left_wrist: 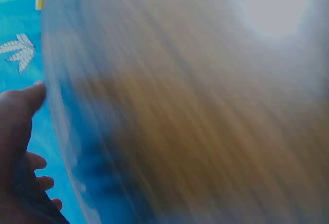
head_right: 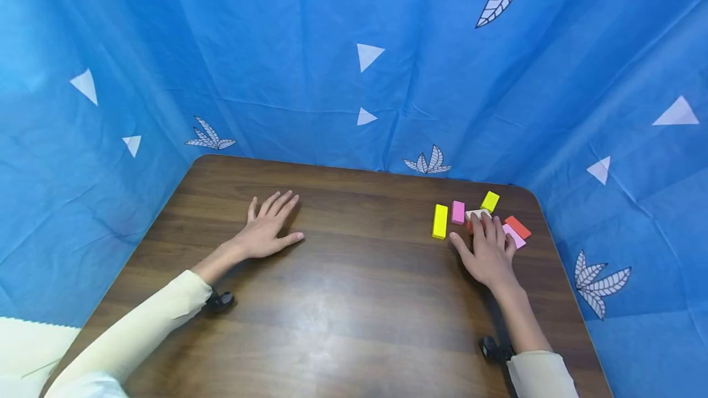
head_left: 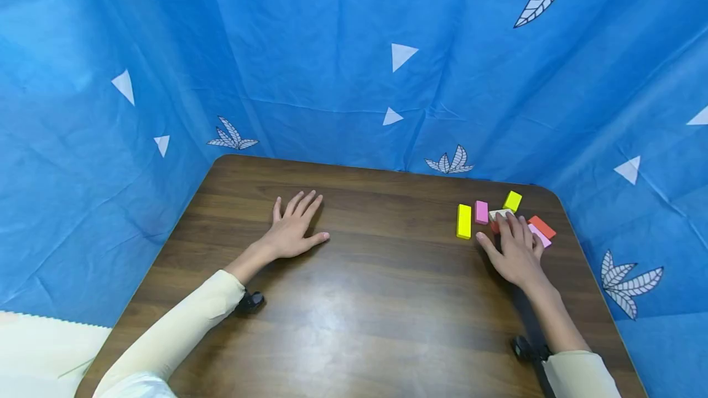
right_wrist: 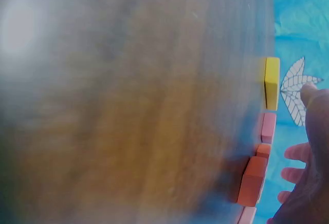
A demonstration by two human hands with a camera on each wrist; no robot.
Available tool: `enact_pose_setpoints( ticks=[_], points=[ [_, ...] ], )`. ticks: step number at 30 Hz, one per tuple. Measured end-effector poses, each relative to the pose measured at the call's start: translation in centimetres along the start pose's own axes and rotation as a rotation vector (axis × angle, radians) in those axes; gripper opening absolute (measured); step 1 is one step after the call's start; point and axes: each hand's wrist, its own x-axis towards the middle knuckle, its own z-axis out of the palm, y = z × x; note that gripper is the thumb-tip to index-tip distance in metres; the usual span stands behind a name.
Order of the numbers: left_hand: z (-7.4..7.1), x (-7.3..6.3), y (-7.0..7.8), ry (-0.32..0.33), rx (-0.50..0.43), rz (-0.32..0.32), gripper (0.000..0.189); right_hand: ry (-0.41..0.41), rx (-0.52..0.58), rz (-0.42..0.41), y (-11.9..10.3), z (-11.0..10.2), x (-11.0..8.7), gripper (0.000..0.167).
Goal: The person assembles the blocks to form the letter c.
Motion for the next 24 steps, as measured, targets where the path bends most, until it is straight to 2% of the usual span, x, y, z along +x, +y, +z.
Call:
enact_pose_setpoints(
  ticks=[4, 10, 18, 24],
  points=[
    [1.1, 1.5, 2.2, -0.008, -0.074, 0.047, 0.092, 0.037, 0.045, -0.004, 0.2, -0.3, 0.9, 0.085],
    [3.4, 3.9, 6.9, -0.035, -0.149, 0.122, 0.084, 0.064, 0.1, 0.017, 0.4, -0.1, 1.9, 0.079],
    [5.3, 8.4, 14.0, -0.049, -0.163, 0.197, 0.077, 0.055, 0.117, 0.076, -0.1, 0.2, 4.1, 0.062],
    [6.1, 11.7, 17.4, -0.057, -0.113, 0.199, 0.076, 0.081, 0.099, 0.088, -0.2, 0.1, 5.2, 0.058]
  ],
)
